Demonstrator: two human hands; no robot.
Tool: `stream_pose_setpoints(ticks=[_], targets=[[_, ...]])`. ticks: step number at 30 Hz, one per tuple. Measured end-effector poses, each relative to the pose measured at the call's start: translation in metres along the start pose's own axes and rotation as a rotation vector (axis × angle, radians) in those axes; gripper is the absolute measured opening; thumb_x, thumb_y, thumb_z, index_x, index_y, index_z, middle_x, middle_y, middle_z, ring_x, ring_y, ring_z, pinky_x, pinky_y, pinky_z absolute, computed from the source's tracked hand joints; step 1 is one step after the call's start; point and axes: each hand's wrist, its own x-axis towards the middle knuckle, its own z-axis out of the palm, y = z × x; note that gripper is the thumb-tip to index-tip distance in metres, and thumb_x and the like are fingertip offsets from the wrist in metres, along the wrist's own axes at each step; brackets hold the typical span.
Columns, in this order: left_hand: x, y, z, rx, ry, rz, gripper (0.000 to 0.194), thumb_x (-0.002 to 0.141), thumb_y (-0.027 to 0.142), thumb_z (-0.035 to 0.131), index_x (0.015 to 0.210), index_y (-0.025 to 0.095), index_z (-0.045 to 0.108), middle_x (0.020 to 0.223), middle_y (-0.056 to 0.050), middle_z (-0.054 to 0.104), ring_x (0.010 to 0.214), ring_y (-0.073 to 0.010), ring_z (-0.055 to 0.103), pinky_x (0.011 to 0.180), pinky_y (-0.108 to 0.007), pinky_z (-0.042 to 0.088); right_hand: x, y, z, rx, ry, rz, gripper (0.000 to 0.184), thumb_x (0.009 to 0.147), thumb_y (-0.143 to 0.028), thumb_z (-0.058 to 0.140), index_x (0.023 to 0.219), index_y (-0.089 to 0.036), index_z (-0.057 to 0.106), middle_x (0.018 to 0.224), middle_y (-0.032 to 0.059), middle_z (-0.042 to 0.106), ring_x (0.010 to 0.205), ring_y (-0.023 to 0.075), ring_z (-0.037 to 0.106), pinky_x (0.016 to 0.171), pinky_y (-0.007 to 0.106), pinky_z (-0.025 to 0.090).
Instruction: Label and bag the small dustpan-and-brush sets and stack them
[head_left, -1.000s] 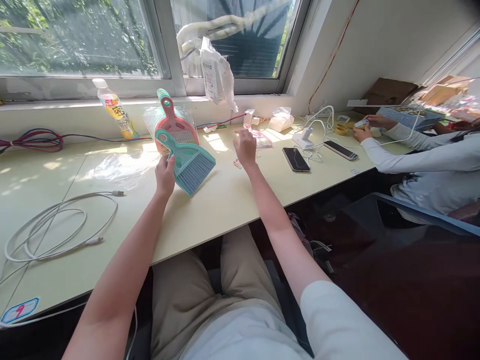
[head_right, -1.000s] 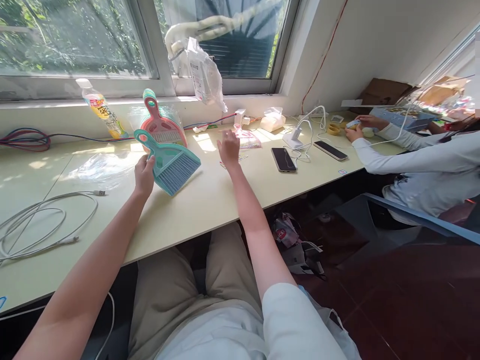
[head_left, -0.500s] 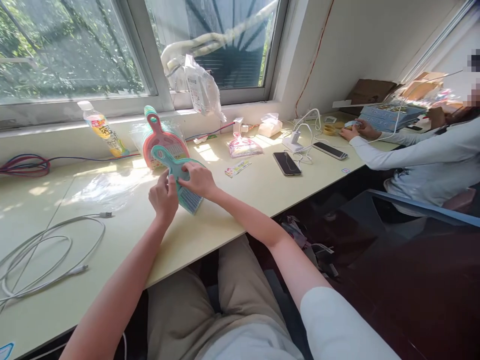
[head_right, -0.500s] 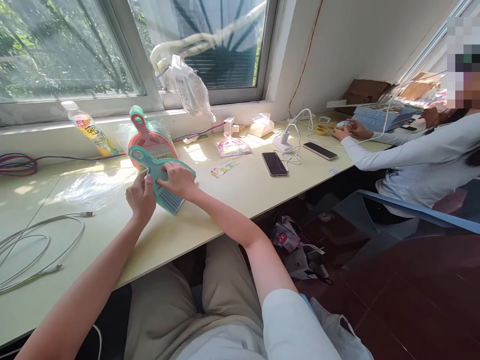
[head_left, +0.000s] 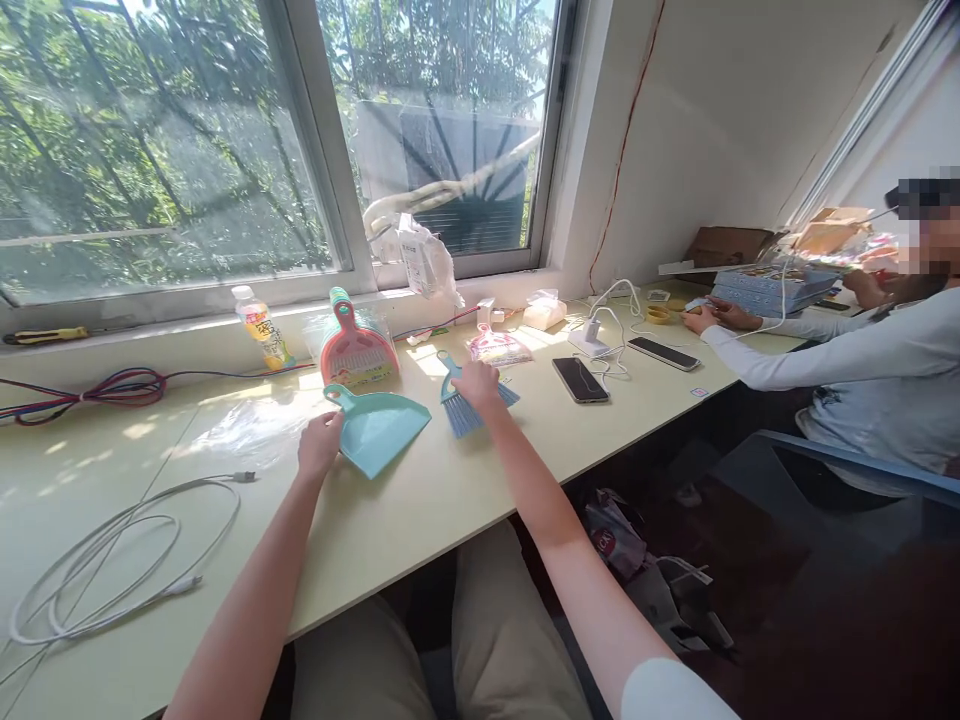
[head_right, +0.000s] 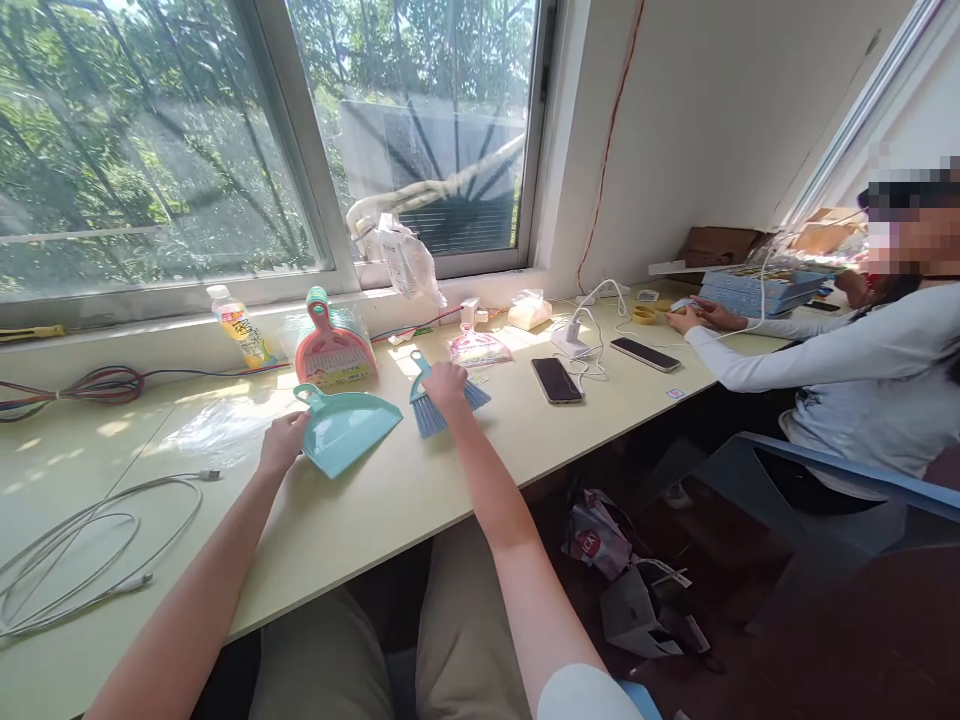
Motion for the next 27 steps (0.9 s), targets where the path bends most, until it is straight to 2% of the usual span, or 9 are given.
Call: stream_pose_setpoints(ticks=[3, 7, 13, 16, 18, 20, 22, 25, 27], targets=[[-0.011, 0.012, 0.002, 0.299, -0.095, -0.092, 0.030, 0.083, 0.041, 0.048, 0.088, 0.023, 0.071, 0.084, -0.007, 0.072, 0.076, -0.0282, 0.066, 0.073, -0.038, 0.048, 0.007, 0.014, 0.015, -0.192, -0.079, 0.089, 0.029, 0.079, -0.023, 0.073, 0.107, -0.014, 0.069, 0.111, 0.0177, 0.070, 0.107, 0.0273, 0.066, 0.080, 0.030, 0.048], [-0.018, 0.019, -0.004, 0.491, -0.087, -0.053, 0.040, 0.089, 0.044, 0.039, 0.073, 0.021, 0.069, 0.084, -0.013, 0.070, 0.093, -0.0332, 0.065, 0.074, -0.037, 0.046, 0.010, 0.018, 0.023, -0.252, -0.115, 0.073, 0.033, 0.080, -0.019, 0.073, 0.112, -0.013, 0.068, 0.114, 0.0178, 0.069, 0.111, 0.0268, 0.065, 0.083, 0.029, 0.049], [-0.017, 0.015, -0.007, 0.530, -0.118, -0.057, 0.038, 0.088, 0.051, 0.045, 0.088, 0.024, 0.072, 0.080, -0.010, 0.070, 0.091, -0.0328, 0.066, 0.071, -0.036, 0.046, 0.009, 0.016, 0.025, -0.266, -0.122, 0.038, 0.032, 0.080, -0.012, 0.067, 0.112, -0.012, 0.068, 0.116, 0.0187, 0.068, 0.111, 0.0270, 0.066, 0.084, 0.030, 0.050], [-0.017, 0.013, -0.003, 0.505, -0.111, -0.028, 0.034, 0.088, 0.048, 0.047, 0.083, 0.023, 0.071, 0.078, -0.010, 0.070, 0.087, -0.0309, 0.066, 0.068, -0.034, 0.044, 0.009, 0.020, 0.019, -0.248, -0.103, 0.041, 0.033, 0.078, -0.019, 0.072, 0.110, -0.012, 0.069, 0.114, 0.0190, 0.069, 0.108, 0.0279, 0.066, 0.082, 0.030, 0.050], [-0.020, 0.016, 0.001, 0.463, -0.113, -0.022, 0.032, 0.088, 0.046, 0.049, 0.079, 0.023, 0.070, 0.072, -0.010, 0.069, 0.081, -0.0288, 0.066, 0.066, -0.033, 0.042, 0.010, 0.023, 0.009, -0.158, -0.075, 0.019, 0.032, 0.079, -0.029, 0.071, 0.108, -0.015, 0.071, 0.111, 0.0155, 0.071, 0.105, 0.0268, 0.067, 0.080, 0.029, 0.050], [-0.026, 0.021, 0.007, 0.416, -0.135, -0.011, 0.035, 0.089, 0.047, 0.048, 0.073, 0.023, 0.068, 0.066, -0.008, 0.067, 0.073, -0.0259, 0.065, 0.064, -0.032, 0.041, 0.009, 0.021, -0.001, -0.015, -0.079, -0.080, 0.028, 0.082, -0.038, 0.067, 0.103, -0.021, 0.073, 0.107, 0.0086, 0.074, 0.101, 0.0230, 0.068, 0.077, 0.027, 0.048], [-0.032, 0.028, 0.013, 0.364, -0.207, 0.008, 0.044, 0.090, 0.051, 0.045, 0.063, 0.022, 0.065, 0.061, -0.006, 0.065, 0.063, -0.0223, 0.062, 0.063, -0.031, 0.041, 0.004, 0.011, -0.006, 0.078, -0.147, -0.237, 0.026, 0.083, -0.044, 0.065, 0.097, -0.025, 0.075, 0.103, 0.0027, 0.075, 0.096, 0.0196, 0.068, 0.074, 0.024, 0.046], [-0.036, 0.035, 0.016, 0.285, -0.337, 0.056, 0.055, 0.091, 0.058, 0.042, 0.057, 0.022, 0.064, 0.061, -0.004, 0.067, 0.052, -0.0171, 0.058, 0.063, -0.031, 0.042, -0.013, -0.014, 0.004, 0.006, -0.260, -0.457, 0.021, 0.081, -0.042, 0.068, 0.091, -0.025, 0.076, 0.098, 0.0009, 0.076, 0.092, 0.0190, 0.068, 0.071, 0.023, 0.044], [-0.033, 0.033, 0.012, 0.311, -0.307, 0.119, 0.055, 0.091, 0.059, 0.043, 0.057, 0.021, 0.065, 0.064, -0.004, 0.068, 0.053, -0.0170, 0.058, 0.063, -0.031, 0.042, -0.027, -0.030, 0.016, -0.101, -0.267, -0.544, 0.016, 0.083, -0.033, 0.066, 0.091, -0.024, 0.076, 0.096, 0.0025, 0.076, 0.091, 0.0195, 0.068, 0.070, 0.024, 0.044]])
